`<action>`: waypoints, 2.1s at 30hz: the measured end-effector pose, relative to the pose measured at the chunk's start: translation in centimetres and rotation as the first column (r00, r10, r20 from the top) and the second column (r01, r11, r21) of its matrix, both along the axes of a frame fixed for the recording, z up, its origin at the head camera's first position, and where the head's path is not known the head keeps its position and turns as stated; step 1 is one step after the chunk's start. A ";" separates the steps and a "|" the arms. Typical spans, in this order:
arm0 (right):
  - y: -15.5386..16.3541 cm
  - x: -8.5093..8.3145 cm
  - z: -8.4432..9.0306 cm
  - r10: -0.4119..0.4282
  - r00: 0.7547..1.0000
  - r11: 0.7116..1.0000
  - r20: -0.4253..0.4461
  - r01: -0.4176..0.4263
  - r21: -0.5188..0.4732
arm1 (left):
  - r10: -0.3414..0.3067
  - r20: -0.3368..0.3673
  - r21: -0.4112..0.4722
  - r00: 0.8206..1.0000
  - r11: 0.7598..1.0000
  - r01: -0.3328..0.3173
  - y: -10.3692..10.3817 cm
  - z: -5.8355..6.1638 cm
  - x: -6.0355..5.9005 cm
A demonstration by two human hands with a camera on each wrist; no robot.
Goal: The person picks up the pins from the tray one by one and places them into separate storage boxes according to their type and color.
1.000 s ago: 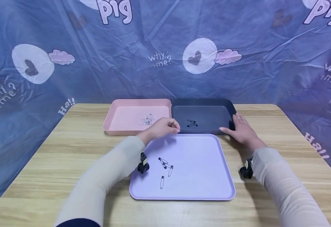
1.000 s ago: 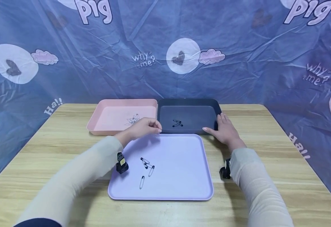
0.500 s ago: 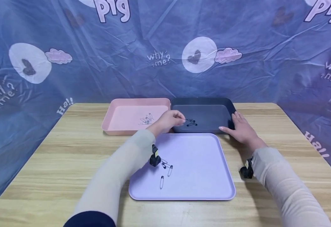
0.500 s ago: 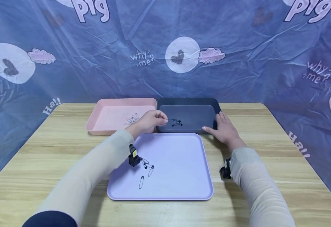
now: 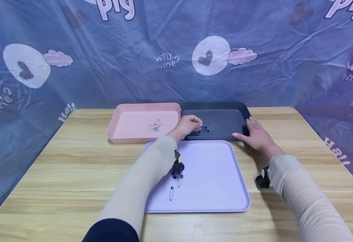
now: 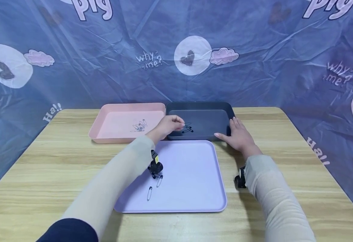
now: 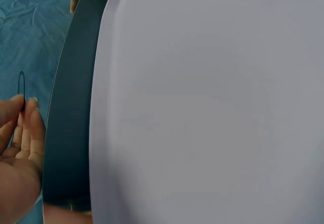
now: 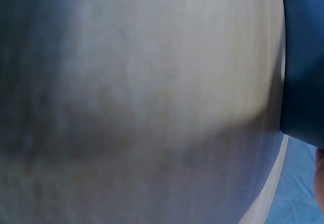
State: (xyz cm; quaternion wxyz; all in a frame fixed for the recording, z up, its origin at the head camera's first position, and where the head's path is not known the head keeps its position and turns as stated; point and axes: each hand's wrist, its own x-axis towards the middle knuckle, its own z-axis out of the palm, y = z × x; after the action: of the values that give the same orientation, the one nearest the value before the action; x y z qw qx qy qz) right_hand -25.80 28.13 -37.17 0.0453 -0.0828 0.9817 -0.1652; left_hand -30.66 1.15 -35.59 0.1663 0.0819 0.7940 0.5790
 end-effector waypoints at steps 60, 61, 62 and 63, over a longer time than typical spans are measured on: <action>-0.1 -0.2 -0.6 -0.015 1.000 1.000 0.006 0.015 -0.014 | -0.133 0.020 -0.036 0.991 0.990 0.133 0.2 1.9 0.5; -0.1 -0.2 -0.6 -0.013 1.000 1.000 0.004 0.013 -0.013 | -0.140 0.024 -0.039 0.990 0.989 0.141 0.0 2.0 0.6; -0.1 -0.2 -0.6 -0.010 1.000 1.000 0.002 0.010 -0.014 | -0.146 0.027 -0.047 0.989 0.988 0.147 -0.3 2.1 0.7; -0.1 -0.2 -0.5 -0.009 1.000 1.000 0.001 0.009 -0.017 | -0.148 0.031 -0.052 0.989 0.987 0.149 -0.5 2.2 0.9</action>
State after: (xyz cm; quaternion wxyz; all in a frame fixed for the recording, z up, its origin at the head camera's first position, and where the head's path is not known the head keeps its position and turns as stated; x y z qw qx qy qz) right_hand -26.03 28.06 -37.71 0.0442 -0.0786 0.9807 -0.1736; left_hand -29.76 0.65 -33.42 0.2218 0.1285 0.7988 0.5443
